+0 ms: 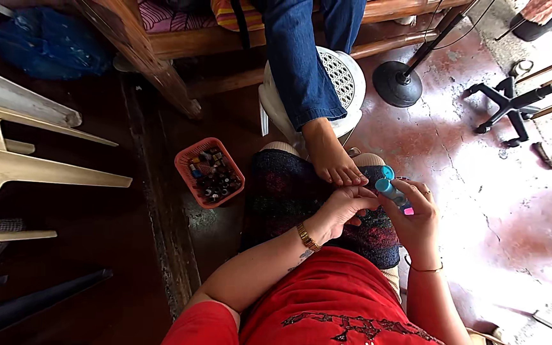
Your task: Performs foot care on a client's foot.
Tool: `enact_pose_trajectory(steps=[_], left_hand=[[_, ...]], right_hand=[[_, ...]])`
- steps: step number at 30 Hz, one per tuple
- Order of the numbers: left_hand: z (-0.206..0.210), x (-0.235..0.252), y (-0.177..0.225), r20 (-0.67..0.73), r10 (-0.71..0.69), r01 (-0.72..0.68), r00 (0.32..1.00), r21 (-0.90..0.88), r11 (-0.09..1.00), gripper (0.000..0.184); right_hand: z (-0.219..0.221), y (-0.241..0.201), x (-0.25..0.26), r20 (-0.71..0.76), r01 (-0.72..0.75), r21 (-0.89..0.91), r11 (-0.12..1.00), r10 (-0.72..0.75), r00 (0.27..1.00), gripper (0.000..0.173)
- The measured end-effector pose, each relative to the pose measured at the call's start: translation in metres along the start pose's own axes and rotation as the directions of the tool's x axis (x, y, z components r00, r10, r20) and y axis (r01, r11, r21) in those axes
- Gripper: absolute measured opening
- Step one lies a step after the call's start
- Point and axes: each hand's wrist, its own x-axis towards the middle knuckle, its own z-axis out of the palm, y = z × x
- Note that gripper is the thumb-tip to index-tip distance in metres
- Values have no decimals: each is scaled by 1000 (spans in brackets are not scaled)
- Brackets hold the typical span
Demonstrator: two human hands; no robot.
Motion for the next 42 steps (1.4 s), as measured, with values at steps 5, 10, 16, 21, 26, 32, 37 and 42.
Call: enact_pose_trajectory(steps=[5,10,16,21,26,32,37,42], left_hand=[[10,11,-5,-140,43,-47,989,-25,999,46],[15,17,-7,-235,63,-85,970,-85,993,28],[11,22,-9,-237,128,-129,963,11,992,36],[-10,6,-8,-111,104,-93,988,102,990,21],[7,15,-5,-172,27,-42,985,-86,995,67],[11,13,-13,-251,92,-113,964,-73,991,27],[-9,2,-24,-235,282,-302,930,-54,952,47],[-20,-5,-15,-222,210,-232,952,-81,969,26]], right_hand=[[-21,24,-15,284,-63,451,890,-76,956,30],[-26,10,-29,550,26,417,908,-275,789,17],[2,-2,-35,663,118,445,888,-415,623,19],[1,3,-37,724,177,294,939,-340,600,21],[-9,-2,-41,731,248,142,958,-270,627,20],[-23,16,-38,426,88,88,992,-118,897,37],[-9,44,-39,112,-83,23,996,80,991,32],[-5,95,-38,-20,-333,-9,943,333,943,27]])
